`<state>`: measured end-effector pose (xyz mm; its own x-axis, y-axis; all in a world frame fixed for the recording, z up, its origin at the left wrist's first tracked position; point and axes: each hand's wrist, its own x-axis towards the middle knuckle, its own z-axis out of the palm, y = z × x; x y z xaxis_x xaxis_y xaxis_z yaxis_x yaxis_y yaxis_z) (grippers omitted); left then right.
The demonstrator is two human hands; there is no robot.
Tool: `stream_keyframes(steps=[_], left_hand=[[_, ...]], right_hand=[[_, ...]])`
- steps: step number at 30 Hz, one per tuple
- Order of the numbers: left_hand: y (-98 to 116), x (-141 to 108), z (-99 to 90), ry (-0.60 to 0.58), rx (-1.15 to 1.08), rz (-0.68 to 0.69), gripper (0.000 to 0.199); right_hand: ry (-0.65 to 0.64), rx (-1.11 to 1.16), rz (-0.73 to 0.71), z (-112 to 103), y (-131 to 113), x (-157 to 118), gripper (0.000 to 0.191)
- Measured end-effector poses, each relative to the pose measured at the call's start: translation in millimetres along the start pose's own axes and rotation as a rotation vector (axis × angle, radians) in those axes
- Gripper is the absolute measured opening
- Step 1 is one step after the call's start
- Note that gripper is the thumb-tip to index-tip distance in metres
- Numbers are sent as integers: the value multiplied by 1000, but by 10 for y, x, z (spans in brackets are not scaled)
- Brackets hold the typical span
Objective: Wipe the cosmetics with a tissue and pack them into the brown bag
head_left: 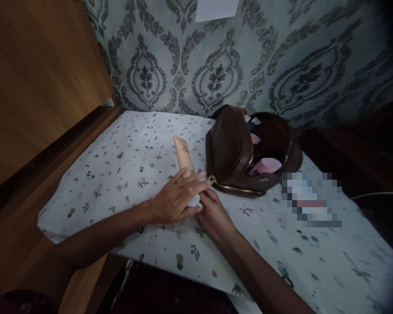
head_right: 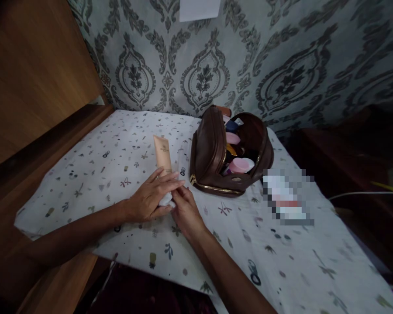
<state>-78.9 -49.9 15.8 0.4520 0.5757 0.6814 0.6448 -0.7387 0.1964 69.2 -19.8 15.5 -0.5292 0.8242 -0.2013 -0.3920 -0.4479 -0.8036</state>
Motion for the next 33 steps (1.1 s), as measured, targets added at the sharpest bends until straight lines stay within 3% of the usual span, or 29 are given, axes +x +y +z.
stream_keyframes(steps=[2,5,9,13,17,20,26,33], left_hand=[[-45,-2,-18,5,46,-24,56],[-160,6,-94,51,158,-198,48],[-350,25,-220,233,234,-454,45],[-530,22,-323,405,63,-666,45],[-600,17,-401,381,-75,-808,32],[-585,22,-426,390,-71,-838,33],[-550,35,-411,430,-81,-839,52],[-570,14,-287,409,31,-727,62]], right_hand=[[-37,-48,1,9,49,-12,37],[-138,-146,0,36,101,-33,32],[-219,-150,58,79,93,-62,33],[-254,-22,175,90,65,-76,36],[-237,75,254,89,50,-83,43],[-241,84,255,95,33,-90,56],[-268,48,262,89,-6,-110,61],[-324,181,313,105,-68,-136,53]])
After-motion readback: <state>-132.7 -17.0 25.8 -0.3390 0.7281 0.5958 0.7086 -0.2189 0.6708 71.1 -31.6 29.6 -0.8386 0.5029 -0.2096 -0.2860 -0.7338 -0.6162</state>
